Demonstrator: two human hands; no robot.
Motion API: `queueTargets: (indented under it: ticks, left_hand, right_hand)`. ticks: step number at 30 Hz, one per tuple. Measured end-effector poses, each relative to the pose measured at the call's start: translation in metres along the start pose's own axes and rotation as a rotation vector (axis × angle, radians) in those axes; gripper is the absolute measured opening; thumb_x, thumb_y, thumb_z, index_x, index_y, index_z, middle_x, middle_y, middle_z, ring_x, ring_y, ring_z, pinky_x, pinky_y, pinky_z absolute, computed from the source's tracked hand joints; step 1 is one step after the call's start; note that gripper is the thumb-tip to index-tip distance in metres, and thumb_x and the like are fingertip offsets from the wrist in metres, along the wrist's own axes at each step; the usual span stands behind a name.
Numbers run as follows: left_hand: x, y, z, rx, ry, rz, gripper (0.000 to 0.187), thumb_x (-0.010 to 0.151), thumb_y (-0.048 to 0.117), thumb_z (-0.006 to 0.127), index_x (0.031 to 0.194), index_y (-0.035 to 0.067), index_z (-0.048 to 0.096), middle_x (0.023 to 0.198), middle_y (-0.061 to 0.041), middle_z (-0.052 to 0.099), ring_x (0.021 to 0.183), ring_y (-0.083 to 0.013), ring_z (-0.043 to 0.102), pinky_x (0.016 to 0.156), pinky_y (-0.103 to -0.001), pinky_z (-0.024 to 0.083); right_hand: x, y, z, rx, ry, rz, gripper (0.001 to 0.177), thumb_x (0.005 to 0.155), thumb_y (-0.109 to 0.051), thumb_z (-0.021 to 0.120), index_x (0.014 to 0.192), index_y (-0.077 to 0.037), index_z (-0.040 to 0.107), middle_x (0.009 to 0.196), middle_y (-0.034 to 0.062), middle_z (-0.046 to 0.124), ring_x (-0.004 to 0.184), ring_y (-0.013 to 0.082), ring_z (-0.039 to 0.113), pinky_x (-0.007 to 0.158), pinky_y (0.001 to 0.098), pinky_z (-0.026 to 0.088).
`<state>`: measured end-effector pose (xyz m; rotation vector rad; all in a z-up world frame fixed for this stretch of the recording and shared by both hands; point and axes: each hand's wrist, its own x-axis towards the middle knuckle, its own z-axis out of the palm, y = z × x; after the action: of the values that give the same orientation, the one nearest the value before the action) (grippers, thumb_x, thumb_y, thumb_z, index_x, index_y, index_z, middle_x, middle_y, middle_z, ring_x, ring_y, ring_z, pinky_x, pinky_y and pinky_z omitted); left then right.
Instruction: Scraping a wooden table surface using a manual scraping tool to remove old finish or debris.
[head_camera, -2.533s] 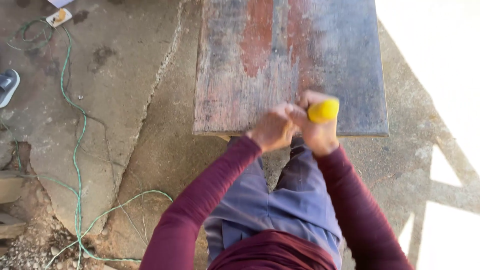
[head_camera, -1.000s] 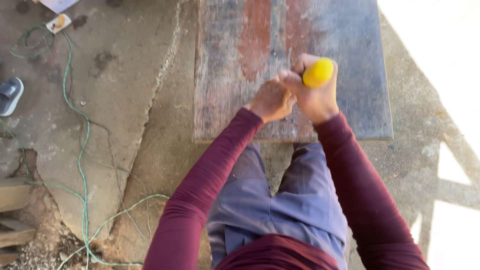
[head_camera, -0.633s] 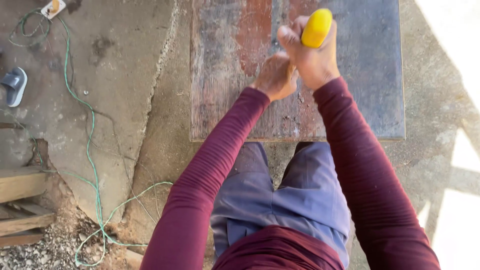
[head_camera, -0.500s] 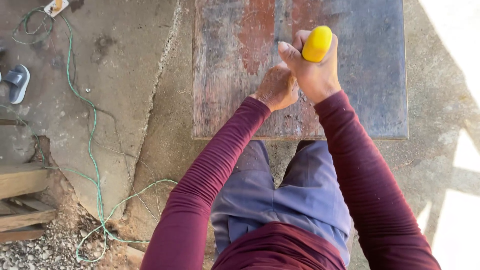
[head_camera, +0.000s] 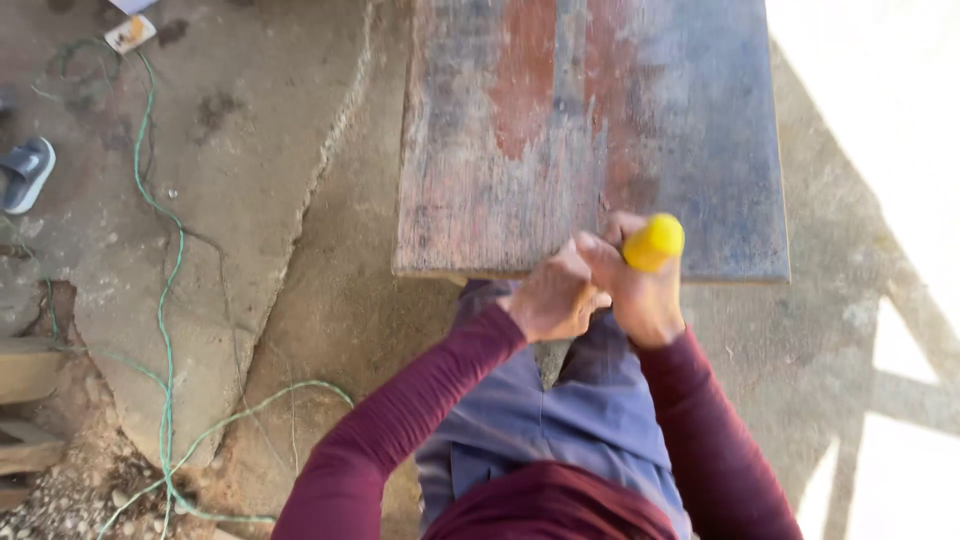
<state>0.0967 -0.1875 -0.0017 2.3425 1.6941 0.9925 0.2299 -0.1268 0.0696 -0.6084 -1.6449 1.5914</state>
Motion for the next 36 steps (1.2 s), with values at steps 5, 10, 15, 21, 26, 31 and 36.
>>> queueTargets:
  ticks: [5,10,15,21,26,31,36]
  left_hand:
    - [0.026,-0.038,0.0,0.067,-0.221,-0.153,0.035,0.092,0.029,0.076,0.069,0.004,0.067,0.074,-0.016,0.065,0.077,-0.0317,0.066,0.081,-0.046,0.054]
    - [0.103,-0.128,-0.018,0.048,0.035,-0.221,0.02,0.085,0.024,0.075,0.086,0.004,0.076,0.083,-0.018,0.071,0.084,-0.0379,0.068,0.075,-0.05,0.053]
    - [0.153,-0.197,-0.001,0.073,-0.017,-0.335,0.018,0.088,0.02,0.071,0.096,0.005,0.075,0.091,-0.018,0.074,0.093,-0.0367,0.07,0.084,-0.048,0.055]
    - [0.195,-0.238,0.004,0.013,0.038,-0.356,0.021,0.089,0.018,0.071,0.105,0.004,0.073,0.098,-0.019,0.074,0.098,-0.0378,0.07,0.087,-0.048,0.055]
    - [0.2,-0.234,0.005,-0.067,0.077,-0.403,0.022,0.085,0.016,0.074,0.102,0.002,0.071,0.098,-0.021,0.073,0.097,-0.0384,0.07,0.085,-0.048,0.056]
    - [0.196,-0.243,0.018,0.03,-0.058,-0.401,0.016,0.083,0.007,0.065,0.096,-0.002,0.068,0.089,-0.021,0.073,0.088,-0.0366,0.071,0.079,-0.046,0.057]
    - [0.177,-0.218,0.021,0.065,-0.127,-0.375,0.01,0.088,0.006,0.064,0.092,-0.002,0.066,0.08,-0.021,0.071,0.082,-0.0342,0.072,0.077,-0.046,0.058]
  right_hand:
    - [0.044,0.003,-0.011,-0.158,-0.003,-0.092,0.041,0.098,-0.007,0.074,0.073,-0.011,0.042,0.07,-0.0056,0.047,0.066,0.0033,0.042,0.053,0.0247,0.034]
    - [0.158,0.015,-0.007,0.049,-0.057,-0.096,0.041,0.096,-0.007,0.076,0.074,-0.011,0.042,0.068,-0.005,0.05,0.06,0.0048,0.045,0.051,0.0261,0.035]
    - [0.239,0.034,-0.013,-0.134,-0.061,-0.232,0.039,0.094,-0.006,0.08,0.071,-0.008,0.048,0.069,-0.0043,0.052,0.062,0.0053,0.046,0.055,0.0256,0.04]
    - [0.3,0.042,-0.025,-0.147,-0.063,-0.17,0.038,0.092,-0.007,0.079,0.068,-0.009,0.05,0.064,-0.0047,0.052,0.058,0.0041,0.046,0.051,0.0247,0.039]
    - [0.313,0.053,-0.031,0.13,-0.068,0.065,0.038,0.091,-0.008,0.078,0.066,-0.01,0.048,0.061,-0.0058,0.052,0.05,0.0048,0.045,0.045,0.0243,0.035]
    - [0.301,0.063,-0.026,-0.225,-0.053,-0.325,0.034,0.094,-0.002,0.078,0.073,-0.008,0.052,0.067,-0.006,0.046,0.064,0.0056,0.043,0.057,0.0261,0.038]
    - [0.269,0.059,-0.032,-0.183,-0.083,-0.309,0.043,0.096,-0.003,0.077,0.072,-0.007,0.041,0.07,-0.0038,0.038,0.067,0.0078,0.036,0.061,0.0291,0.031]
